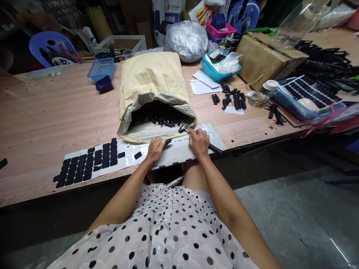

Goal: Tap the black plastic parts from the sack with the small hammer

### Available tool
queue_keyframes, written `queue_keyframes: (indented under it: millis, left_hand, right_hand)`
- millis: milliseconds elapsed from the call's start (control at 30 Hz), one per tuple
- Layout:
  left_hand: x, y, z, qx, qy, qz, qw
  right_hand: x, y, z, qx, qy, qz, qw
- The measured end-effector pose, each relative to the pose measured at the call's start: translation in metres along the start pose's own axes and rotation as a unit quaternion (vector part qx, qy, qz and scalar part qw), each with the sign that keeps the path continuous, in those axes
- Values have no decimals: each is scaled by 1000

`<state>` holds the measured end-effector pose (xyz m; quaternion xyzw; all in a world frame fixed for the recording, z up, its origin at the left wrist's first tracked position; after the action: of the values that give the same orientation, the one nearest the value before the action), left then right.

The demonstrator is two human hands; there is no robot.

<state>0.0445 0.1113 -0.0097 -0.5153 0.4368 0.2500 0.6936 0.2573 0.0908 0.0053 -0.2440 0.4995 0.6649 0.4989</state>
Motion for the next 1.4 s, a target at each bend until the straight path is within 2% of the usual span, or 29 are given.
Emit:
queue_keyframes:
  millis: [500,567,633,700,800,867,967,1067,1167,1233,1300,1400]
  left_hand:
    - [-11,-2,2,-10,29,-52,998]
    - [-21,-9,-3,-4,26,-73,997]
    - [-34,-25,-17,30,33,-108,993]
    - [-39,-45,-39,75,85,-159,981]
    - [-16,-65,-83,91,246,-229,937]
    - [12,-63,-108,66,326,-213,919]
    - [53,-31,-125,-21,351,-95,931]
    - [79,7,-131,-128,348,-6,929]
    - [87,27,-135,-189,350,24,917]
    - [82,25,-136,-178,354,28,918]
    - [76,10,-137,-112,390,3,914]
    - [59,-25,-133,2,479,-125,869]
  right_hand:
    - [2,3,4,2,14,-11,1000]
    - [2,4,4,-2,10,-13,1000]
    - [2,4,4,-5,9,-14,1000]
    - [3,4,4,-5,9,-17,1000]
    - [6,2,4,-5,9,-25,1000]
    - [7,1,4,-5,6,-26,1000]
    - [8,1,4,-9,-2,-15,1000]
    - [8,0,4,-11,-8,-10,1000]
    - [8,-1,3,-10,-12,-14,1000]
    - [8,-1,3,-12,-14,-16,1000]
    - [8,-1,2,-14,-14,-19,1000]
    - [8,-1,1,-15,-14,-24,1000]
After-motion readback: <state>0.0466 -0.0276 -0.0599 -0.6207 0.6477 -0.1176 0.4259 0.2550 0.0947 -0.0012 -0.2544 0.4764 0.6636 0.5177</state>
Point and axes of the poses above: each hand's wrist, its own z-axis towards the middle knuckle, its own x-axis out of the palm, y = z × x, the point moved 9 cm from there along z, towards the middle knuckle, and after that the axes turned 11 degrees about z, right-handed, at the moved point
